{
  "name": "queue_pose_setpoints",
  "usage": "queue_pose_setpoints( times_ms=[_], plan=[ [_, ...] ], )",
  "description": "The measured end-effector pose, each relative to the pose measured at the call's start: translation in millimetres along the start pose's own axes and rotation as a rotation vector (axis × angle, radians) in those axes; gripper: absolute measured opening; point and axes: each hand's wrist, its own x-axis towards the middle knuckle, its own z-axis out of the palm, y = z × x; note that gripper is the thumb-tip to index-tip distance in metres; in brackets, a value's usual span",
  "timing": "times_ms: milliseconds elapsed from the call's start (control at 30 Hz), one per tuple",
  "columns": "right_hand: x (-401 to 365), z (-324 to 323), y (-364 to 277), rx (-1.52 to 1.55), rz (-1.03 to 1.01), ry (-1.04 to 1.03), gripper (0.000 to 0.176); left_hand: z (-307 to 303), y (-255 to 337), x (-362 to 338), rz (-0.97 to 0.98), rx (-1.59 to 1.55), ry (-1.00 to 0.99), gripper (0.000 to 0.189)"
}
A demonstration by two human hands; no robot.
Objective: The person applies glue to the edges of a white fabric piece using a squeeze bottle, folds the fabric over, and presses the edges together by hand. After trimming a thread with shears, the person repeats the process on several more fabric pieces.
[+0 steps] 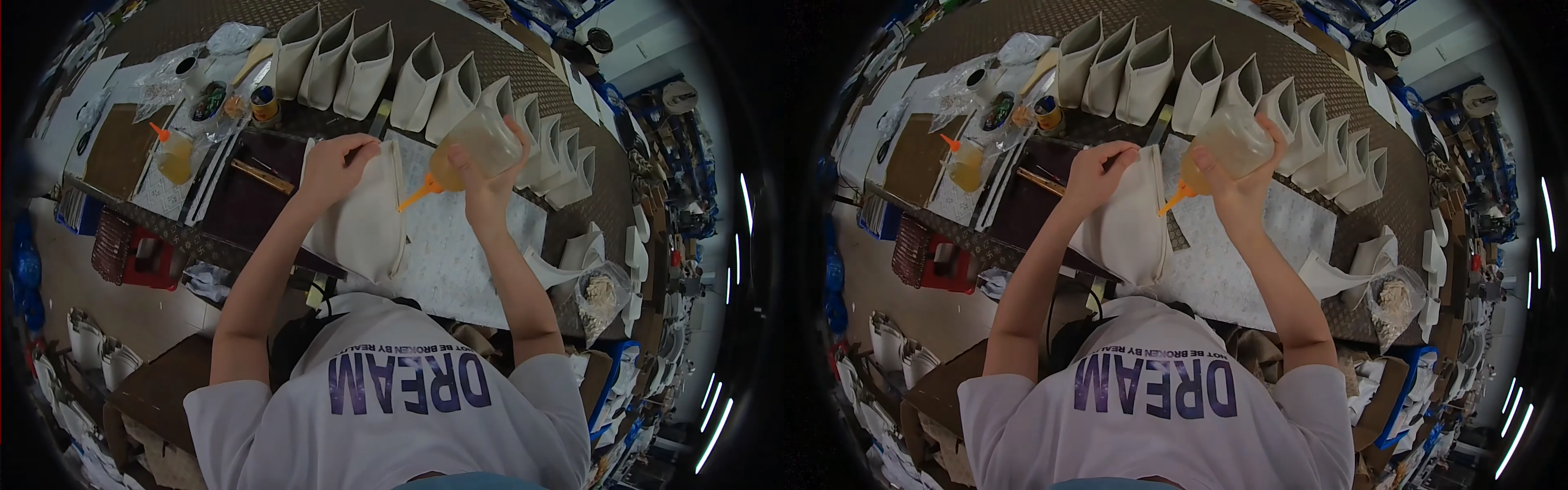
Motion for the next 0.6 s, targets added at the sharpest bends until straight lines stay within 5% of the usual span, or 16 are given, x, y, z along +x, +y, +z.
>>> queue_pose_setpoints(
  times_ms=[333, 533, 600],
  plan=[
    [-49, -14, 11, -0.079, -0.058, 0.052, 0.087, 1, -21, 16, -0.016, -0.052, 0.076, 0.025],
    [-79, -22, 20, -0.444, -0.308, -0.007, 0.092, 4, -30, 24, -0.023, -0.110, 0.098, 0.026],
    [-86, -22, 15, -0.298, -0.157, 0.007, 0.092, 4, -22, 21, -0.039, -0.058, 0.090, 0.026]
  ],
)
